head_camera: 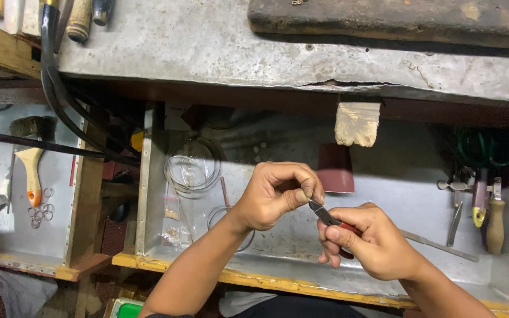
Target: Using round-nose pliers to bend small segments of wire into circular links for jewelry assembly.
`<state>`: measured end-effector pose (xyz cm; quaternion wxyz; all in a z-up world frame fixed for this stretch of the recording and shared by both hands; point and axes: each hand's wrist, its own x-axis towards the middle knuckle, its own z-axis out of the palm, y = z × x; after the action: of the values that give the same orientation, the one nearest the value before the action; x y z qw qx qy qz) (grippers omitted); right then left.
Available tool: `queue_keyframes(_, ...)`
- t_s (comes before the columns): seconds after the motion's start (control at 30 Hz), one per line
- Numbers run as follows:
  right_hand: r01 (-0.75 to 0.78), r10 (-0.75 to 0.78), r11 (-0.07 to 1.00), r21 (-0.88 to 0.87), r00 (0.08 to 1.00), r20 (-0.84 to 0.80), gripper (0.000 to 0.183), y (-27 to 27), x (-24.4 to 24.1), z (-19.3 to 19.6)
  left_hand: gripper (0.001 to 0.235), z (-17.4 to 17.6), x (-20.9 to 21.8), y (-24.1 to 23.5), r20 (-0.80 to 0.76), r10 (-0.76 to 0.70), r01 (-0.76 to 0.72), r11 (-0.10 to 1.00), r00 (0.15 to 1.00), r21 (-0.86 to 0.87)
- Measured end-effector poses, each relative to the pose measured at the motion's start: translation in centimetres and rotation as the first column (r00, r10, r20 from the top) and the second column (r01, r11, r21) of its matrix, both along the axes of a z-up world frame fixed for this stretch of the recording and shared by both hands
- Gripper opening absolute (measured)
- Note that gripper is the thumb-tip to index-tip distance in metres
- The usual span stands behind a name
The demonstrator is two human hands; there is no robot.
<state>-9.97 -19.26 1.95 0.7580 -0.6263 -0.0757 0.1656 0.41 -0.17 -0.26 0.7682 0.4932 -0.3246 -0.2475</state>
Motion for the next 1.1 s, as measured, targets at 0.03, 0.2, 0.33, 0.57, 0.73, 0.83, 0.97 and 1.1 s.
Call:
queue_keyframes(0.03,-0.002,0.002,1.0,0.0,1.0,0.0,0.03,0.0,0.0,0.1,0.023,0.0,0.0,0.0,0.0,0.002,-0.002,1.0,1.0,0.0)
queue_keyframes(0.2,0.036,-0.042,0.998,-0.05,0.991,-0.124,0.028,-1.2,-0.2,-2.0,0.014,0.2,0.6,0.4,-0.078,0.012,-0.008,0.998,0.997,0.055)
queue_keyframes(0.33,0.076,-0.076,0.997,-0.011,0.995,-0.064,0.034,-2.1,-0.2,-1.6,0.013,0.9,2.3,1.3,-0.09,-0.09,0.106,0.975,0.992,0.194)
queue_keyframes(0.57,0.187,-0.186,0.982,-0.004,0.976,-0.117,0.032,-2.5,-0.4,-1.6,0.026,-3.7,3.0,0.6,0.365,-0.306,-0.256,0.342,0.879,0.904)
queue_keyframes(0.73,0.177,-0.177,0.984,-0.008,0.98,-0.095,0.03,-2.5,-0.5,-1.5,0.016,-0.9,3.6,0.7,0.54,-0.201,-0.407,0.462,0.817,0.788)
queue_keyframes(0.83,0.175,-0.173,0.984,0.009,0.98,-0.101,0.03,-2.7,-0.6,-1.8,0.003,5.3,4.3,-0.2,0.739,0.201,-0.561,0.781,0.644,0.276)
queue_keyframes(0.97,0.146,-0.136,0.988,0.057,0.98,-0.145,0.026,-2.6,-0.6,-2.1,0.005,10.5,8.6,-1.8,0.912,0.343,-0.774,0.632,0.224,-0.047)
queue_keyframes(1.1,0.13,-0.124,0.99,0.046,0.986,-0.116,0.024,-2.3,-0.4,-1.7,0.026,11.2,14.5,-3.9,0.945,0.263,-0.865,0.501,0.193,0.037)
